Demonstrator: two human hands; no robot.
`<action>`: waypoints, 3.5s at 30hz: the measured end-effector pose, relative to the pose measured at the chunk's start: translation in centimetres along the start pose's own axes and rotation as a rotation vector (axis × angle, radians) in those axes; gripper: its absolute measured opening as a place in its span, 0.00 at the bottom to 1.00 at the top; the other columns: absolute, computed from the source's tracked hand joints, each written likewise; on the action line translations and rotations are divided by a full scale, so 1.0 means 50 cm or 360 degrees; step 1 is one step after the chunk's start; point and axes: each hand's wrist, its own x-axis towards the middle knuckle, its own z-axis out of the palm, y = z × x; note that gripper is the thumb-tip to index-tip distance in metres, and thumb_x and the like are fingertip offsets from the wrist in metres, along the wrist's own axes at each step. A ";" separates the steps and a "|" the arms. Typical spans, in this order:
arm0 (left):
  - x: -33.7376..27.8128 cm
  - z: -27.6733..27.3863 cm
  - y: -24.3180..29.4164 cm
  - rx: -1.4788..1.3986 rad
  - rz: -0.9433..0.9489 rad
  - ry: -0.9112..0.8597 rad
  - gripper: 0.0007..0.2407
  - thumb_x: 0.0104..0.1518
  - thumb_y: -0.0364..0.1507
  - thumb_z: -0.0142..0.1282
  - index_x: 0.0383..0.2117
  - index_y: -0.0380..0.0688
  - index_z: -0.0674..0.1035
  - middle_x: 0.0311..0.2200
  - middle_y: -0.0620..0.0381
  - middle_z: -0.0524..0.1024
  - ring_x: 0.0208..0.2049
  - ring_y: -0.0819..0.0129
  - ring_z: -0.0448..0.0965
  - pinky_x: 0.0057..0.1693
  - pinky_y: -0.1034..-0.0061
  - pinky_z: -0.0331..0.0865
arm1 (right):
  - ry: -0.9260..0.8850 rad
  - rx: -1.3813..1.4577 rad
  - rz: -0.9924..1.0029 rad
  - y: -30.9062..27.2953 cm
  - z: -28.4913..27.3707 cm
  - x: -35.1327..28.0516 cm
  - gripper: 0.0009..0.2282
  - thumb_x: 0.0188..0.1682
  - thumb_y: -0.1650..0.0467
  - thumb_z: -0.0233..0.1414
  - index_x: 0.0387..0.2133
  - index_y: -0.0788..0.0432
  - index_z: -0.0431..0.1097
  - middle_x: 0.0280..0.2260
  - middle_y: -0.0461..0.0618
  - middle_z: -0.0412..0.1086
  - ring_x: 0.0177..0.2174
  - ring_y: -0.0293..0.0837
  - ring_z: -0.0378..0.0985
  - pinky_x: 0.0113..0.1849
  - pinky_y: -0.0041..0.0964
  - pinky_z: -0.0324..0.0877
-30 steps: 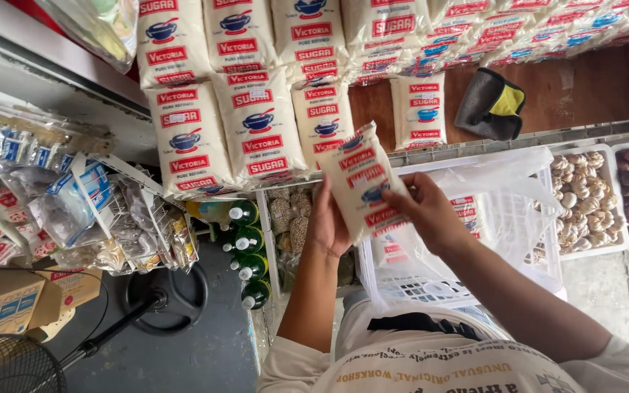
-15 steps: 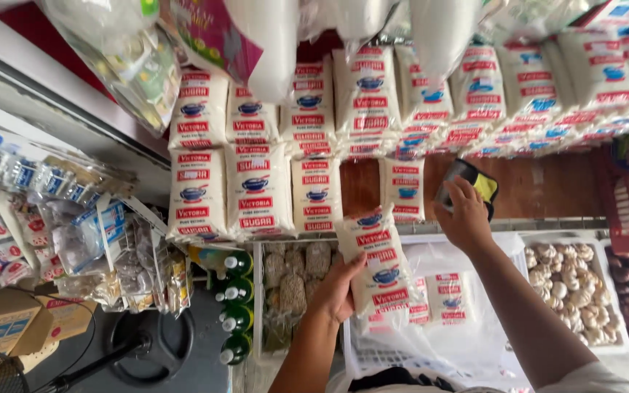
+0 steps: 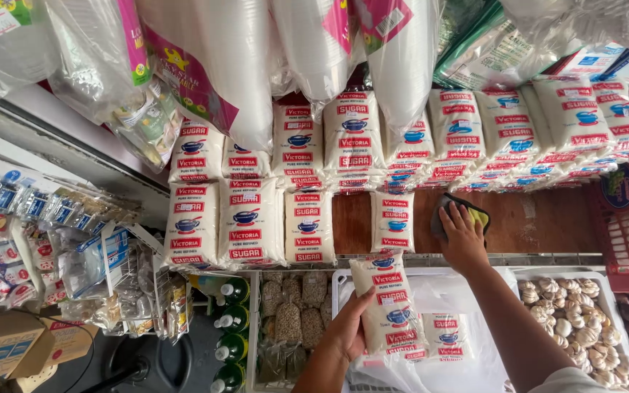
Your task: Cleaning, scanning, and organizing bags of refined sugar into a basket at a grocery store.
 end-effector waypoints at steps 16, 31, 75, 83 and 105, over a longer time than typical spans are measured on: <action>-0.042 0.035 -0.039 -0.0279 0.0098 -0.0221 0.31 0.62 0.54 0.43 0.65 0.48 0.69 0.60 0.53 0.73 0.59 0.55 0.73 0.62 0.48 0.68 | -0.0160 0.3394 0.0322 -0.019 -0.251 -0.147 0.28 0.59 0.58 0.45 0.67 0.65 0.57 0.63 0.58 0.64 0.63 0.53 0.66 0.65 0.49 0.60; -0.123 0.089 -0.057 -0.0310 0.0136 -0.0198 0.40 0.56 0.63 0.36 0.67 0.44 0.63 0.64 0.49 0.67 0.64 0.54 0.68 0.66 0.57 0.63 | 0.0027 0.0697 -0.1018 -0.324 -0.416 -0.274 0.30 0.41 0.60 0.60 0.61 0.49 0.66 0.65 0.52 0.59 0.66 0.58 0.54 0.63 0.64 0.44; -0.150 0.115 -0.083 -0.0086 0.0669 0.0095 0.33 0.55 0.35 0.63 0.66 0.48 0.59 0.58 0.49 0.71 0.58 0.57 0.72 0.62 0.56 0.67 | -0.0585 0.3098 0.0779 -0.285 -0.381 -0.472 0.23 0.46 0.73 0.60 0.56 0.65 0.65 0.45 0.55 0.76 0.43 0.47 0.81 0.45 0.45 0.78; -0.168 0.143 -0.094 0.0202 0.0911 0.0254 0.37 0.54 0.48 0.53 0.71 0.64 0.48 0.70 0.63 0.51 0.63 0.61 0.62 0.59 0.63 0.64 | 0.0039 0.1595 0.0210 -0.322 -0.460 -0.463 0.27 0.46 0.71 0.62 0.60 0.58 0.63 0.44 0.57 0.76 0.39 0.52 0.81 0.40 0.43 0.76; -0.128 0.060 -0.135 0.0227 0.0554 -0.0779 0.26 0.71 0.44 0.41 0.71 0.45 0.56 0.72 0.46 0.56 0.72 0.52 0.58 0.74 0.52 0.56 | 0.0207 0.0433 -0.0813 -0.324 -0.509 -0.391 0.31 0.53 0.48 0.47 0.67 0.47 0.61 0.67 0.56 0.57 0.67 0.57 0.54 0.63 0.69 0.33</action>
